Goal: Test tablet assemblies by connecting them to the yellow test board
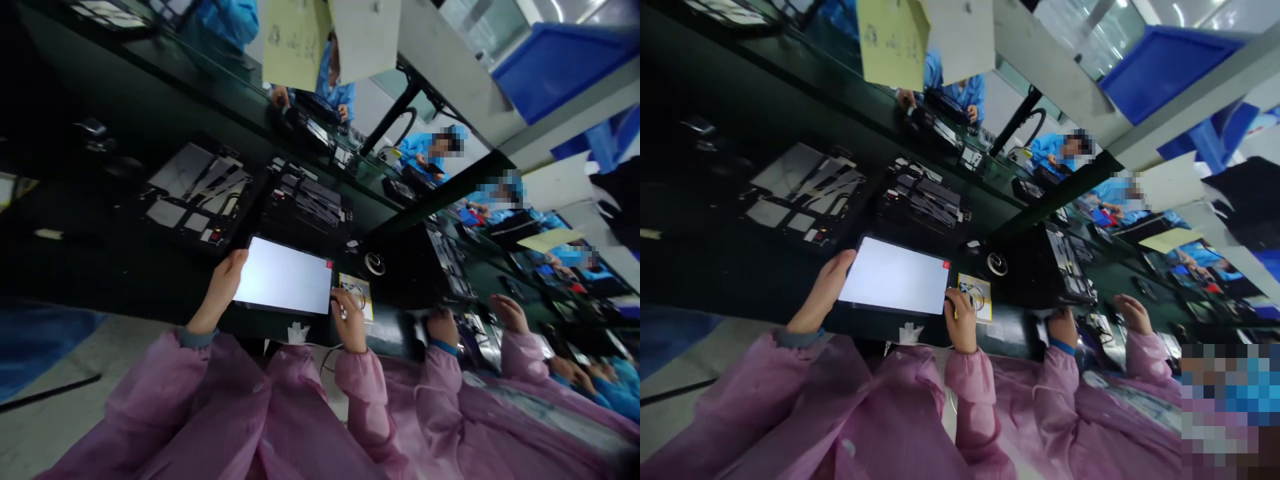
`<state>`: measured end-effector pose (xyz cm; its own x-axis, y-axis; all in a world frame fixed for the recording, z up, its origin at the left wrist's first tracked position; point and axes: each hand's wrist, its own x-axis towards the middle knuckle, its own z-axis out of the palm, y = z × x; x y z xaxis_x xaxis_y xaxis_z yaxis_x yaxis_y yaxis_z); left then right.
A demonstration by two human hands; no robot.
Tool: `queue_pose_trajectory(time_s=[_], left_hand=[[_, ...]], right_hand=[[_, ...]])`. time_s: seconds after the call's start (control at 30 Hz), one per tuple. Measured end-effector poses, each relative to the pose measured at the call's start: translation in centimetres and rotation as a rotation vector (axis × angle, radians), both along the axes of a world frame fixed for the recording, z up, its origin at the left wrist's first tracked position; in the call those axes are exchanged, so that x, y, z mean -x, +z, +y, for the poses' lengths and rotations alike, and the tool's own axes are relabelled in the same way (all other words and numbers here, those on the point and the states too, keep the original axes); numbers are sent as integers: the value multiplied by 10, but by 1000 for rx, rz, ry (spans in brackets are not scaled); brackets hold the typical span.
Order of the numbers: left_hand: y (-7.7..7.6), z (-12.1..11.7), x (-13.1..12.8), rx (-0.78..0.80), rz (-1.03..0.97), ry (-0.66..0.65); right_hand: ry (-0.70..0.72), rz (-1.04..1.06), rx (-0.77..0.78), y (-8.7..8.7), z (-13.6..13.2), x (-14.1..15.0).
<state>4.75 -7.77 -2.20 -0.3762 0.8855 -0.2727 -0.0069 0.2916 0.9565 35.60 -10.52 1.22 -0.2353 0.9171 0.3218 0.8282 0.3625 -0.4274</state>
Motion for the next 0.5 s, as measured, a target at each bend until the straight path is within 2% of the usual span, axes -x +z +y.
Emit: queue_pose_trajectory(time_s=[0.1, 0.17, 0.3, 0.5], left_hand=[[-2, -1, 0, 54, 17, 37], [-1, -3, 0, 86, 13, 69], [2, -7, -1, 131, 39, 135], [-7, -9, 2, 145, 102, 186]], right_hand=[[-248, 18, -75, -5, 13, -43], [-328, -43, -79, -12, 24, -65], [-286, -104, -15, -30, 41, -86], [-276, -174, -24, -37, 40, -80]])
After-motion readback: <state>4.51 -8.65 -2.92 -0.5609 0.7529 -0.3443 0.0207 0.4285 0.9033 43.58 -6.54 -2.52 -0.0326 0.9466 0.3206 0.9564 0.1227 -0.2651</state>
